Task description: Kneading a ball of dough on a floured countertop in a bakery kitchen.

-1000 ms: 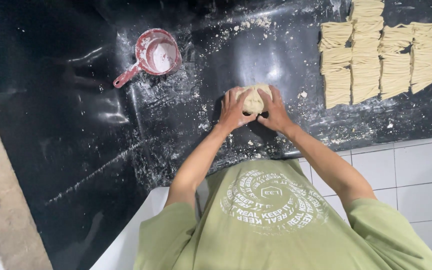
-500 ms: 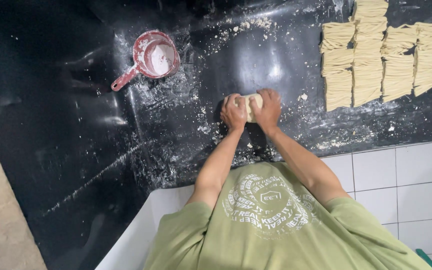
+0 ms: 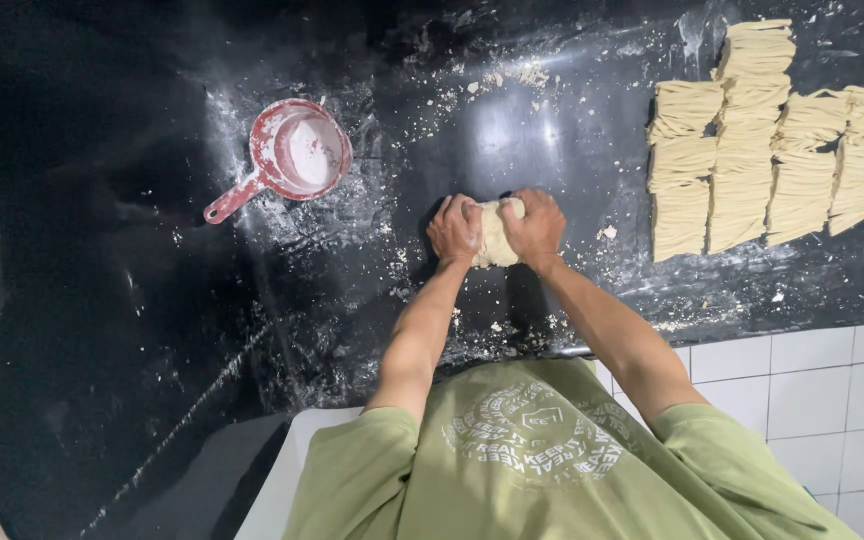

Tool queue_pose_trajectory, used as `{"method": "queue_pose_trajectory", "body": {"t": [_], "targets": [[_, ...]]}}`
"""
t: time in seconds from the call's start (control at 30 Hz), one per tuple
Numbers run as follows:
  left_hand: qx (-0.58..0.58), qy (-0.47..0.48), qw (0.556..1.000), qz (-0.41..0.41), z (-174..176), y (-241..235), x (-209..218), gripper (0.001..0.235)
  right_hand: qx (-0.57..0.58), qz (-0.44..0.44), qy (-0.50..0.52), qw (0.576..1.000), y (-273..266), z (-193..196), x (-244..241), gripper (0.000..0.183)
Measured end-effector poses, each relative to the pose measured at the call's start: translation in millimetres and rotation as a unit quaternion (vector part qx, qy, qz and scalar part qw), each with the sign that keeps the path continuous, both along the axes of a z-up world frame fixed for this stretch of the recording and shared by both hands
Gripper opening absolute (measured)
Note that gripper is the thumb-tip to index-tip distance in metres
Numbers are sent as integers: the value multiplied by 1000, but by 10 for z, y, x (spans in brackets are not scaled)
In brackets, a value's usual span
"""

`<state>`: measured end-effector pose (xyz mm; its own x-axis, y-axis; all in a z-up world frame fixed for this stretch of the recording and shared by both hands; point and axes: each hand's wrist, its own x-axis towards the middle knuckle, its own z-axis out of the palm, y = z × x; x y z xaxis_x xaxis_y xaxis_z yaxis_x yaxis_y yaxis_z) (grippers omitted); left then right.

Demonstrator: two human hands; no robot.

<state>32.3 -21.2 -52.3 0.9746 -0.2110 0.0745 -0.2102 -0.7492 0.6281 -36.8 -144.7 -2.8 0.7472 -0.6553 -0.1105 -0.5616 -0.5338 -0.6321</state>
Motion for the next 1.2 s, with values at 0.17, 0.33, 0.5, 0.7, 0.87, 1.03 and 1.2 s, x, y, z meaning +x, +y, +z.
{"method": "queue_pose_trajectory", "body": {"t": [0.17,0.33,0.5,0.7,0.87,1.03,1.2], "targets": [[-20,23,1000,-9,-189,-34,166,25,41,-3,41,998,-94,32,199,32],[-66,34,997,-29,-133,35,153,22,48,-22,28,998,-28,-172,34,32],[-113,-27,989,-96,-75,266,-198,13,-120,76,-144,979,19,-765,-546,27],[-95,193,947,-239,403,605,-248,25,4,147,-188,971,147,-325,-953,26],[52,312,880,-353,734,700,-278,83,107,196,-109,969,141,378,-1191,44],[255,303,832,-389,240,531,-630,132,37,296,148,943,318,1073,-1087,112],[229,257,872,-349,541,548,-763,119,-16,295,249,922,265,778,-884,124]]}}
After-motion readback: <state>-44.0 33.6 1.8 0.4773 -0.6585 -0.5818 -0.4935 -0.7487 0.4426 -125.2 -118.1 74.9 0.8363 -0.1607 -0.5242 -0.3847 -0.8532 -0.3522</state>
